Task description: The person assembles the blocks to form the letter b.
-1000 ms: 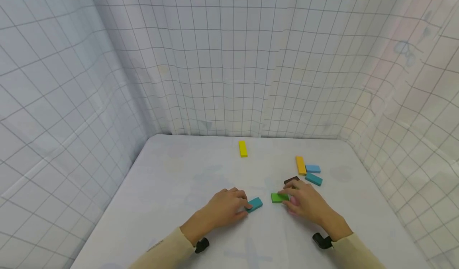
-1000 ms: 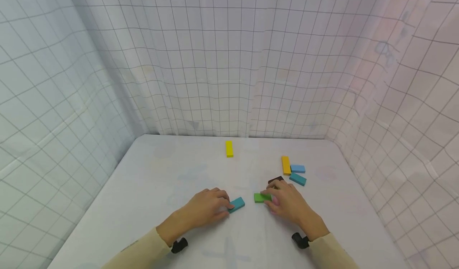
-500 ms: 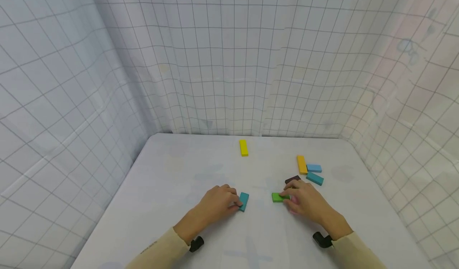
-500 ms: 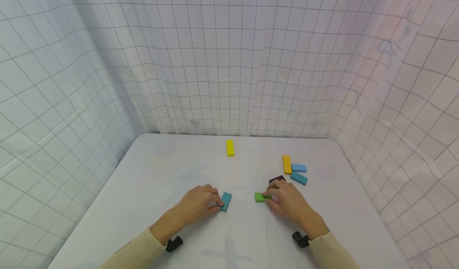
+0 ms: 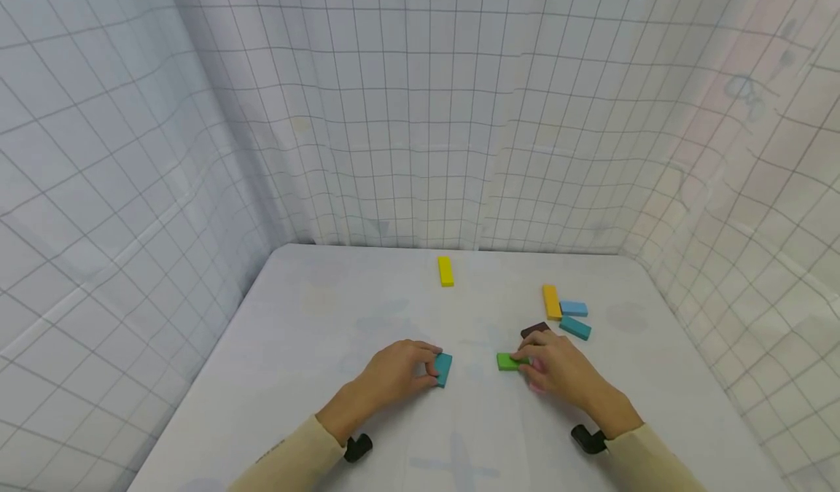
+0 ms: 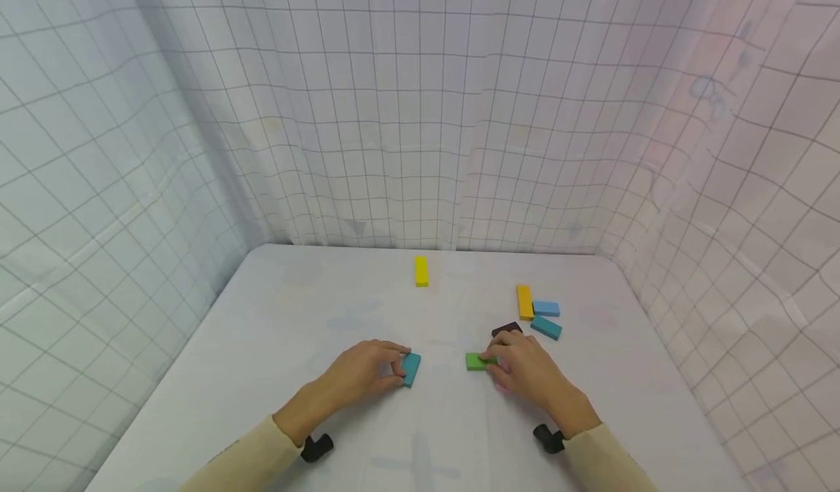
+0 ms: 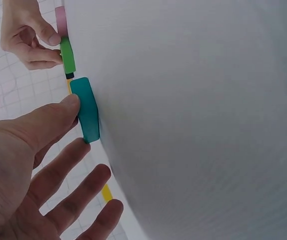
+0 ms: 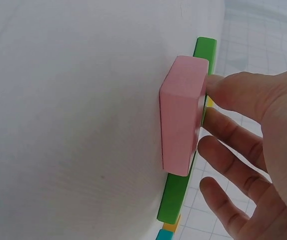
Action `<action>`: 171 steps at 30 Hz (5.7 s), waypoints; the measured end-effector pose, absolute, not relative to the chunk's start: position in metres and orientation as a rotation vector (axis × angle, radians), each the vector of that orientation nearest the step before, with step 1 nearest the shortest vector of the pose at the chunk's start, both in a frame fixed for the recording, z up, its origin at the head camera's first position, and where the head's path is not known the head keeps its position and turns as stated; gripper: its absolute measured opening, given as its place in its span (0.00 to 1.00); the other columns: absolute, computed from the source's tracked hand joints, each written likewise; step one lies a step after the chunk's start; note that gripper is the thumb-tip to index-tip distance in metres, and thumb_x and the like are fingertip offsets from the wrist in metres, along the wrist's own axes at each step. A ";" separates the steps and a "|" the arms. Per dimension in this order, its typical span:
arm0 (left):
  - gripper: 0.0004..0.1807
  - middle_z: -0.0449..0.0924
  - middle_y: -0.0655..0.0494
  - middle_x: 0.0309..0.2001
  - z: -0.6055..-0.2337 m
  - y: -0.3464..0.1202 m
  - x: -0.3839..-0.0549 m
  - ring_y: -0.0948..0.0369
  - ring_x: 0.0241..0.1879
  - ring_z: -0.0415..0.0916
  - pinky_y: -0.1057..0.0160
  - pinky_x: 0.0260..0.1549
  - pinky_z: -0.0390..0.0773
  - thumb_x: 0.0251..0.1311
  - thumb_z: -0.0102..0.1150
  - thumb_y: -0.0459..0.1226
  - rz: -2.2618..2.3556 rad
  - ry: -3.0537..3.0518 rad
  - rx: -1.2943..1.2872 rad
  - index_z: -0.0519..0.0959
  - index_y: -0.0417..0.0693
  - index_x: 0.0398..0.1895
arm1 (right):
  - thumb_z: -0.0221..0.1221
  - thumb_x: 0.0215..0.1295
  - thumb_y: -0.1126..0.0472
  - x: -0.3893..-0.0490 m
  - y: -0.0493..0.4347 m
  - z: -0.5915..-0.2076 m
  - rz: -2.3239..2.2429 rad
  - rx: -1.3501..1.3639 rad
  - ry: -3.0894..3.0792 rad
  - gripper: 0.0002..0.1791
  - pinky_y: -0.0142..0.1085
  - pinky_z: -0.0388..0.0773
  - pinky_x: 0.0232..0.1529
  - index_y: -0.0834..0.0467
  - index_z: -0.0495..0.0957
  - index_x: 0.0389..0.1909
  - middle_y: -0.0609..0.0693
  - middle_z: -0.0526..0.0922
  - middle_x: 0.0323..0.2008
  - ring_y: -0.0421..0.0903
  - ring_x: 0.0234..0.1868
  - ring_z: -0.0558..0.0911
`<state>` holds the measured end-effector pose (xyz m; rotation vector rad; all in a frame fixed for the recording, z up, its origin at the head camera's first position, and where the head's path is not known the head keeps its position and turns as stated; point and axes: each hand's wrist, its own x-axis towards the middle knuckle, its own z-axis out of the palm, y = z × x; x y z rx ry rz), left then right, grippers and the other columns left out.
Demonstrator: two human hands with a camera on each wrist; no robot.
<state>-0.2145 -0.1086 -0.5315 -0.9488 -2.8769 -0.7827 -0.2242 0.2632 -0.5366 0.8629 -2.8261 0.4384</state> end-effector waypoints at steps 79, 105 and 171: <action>0.07 0.95 0.54 0.63 -0.528 -0.108 -0.207 0.50 0.59 0.94 0.47 0.55 0.95 0.65 0.89 0.42 -0.872 -2.914 -0.845 0.96 0.55 0.35 | 0.82 0.71 0.60 -0.232 0.251 -0.535 0.507 0.943 -2.841 0.19 0.43 0.93 0.56 0.53 0.95 0.61 0.47 0.91 0.54 0.41 0.49 0.88; 0.06 0.92 0.54 0.62 -0.527 -0.106 -0.203 0.52 0.54 0.94 0.50 0.51 0.95 0.65 0.89 0.42 -0.850 -2.913 -0.822 0.97 0.54 0.37 | 0.82 0.71 0.62 -0.248 0.235 -0.527 0.433 0.986 -2.803 0.18 0.47 0.93 0.59 0.49 0.95 0.60 0.45 0.92 0.55 0.46 0.54 0.90; 0.08 0.91 0.56 0.59 -0.533 -0.104 -0.209 0.54 0.52 0.93 0.50 0.49 0.96 0.64 0.90 0.44 -0.844 -2.933 -0.812 0.99 0.54 0.40 | 0.75 0.79 0.66 -0.300 0.153 -0.517 0.436 1.333 -2.860 0.17 0.52 0.88 0.70 0.47 0.93 0.62 0.47 0.90 0.62 0.50 0.65 0.88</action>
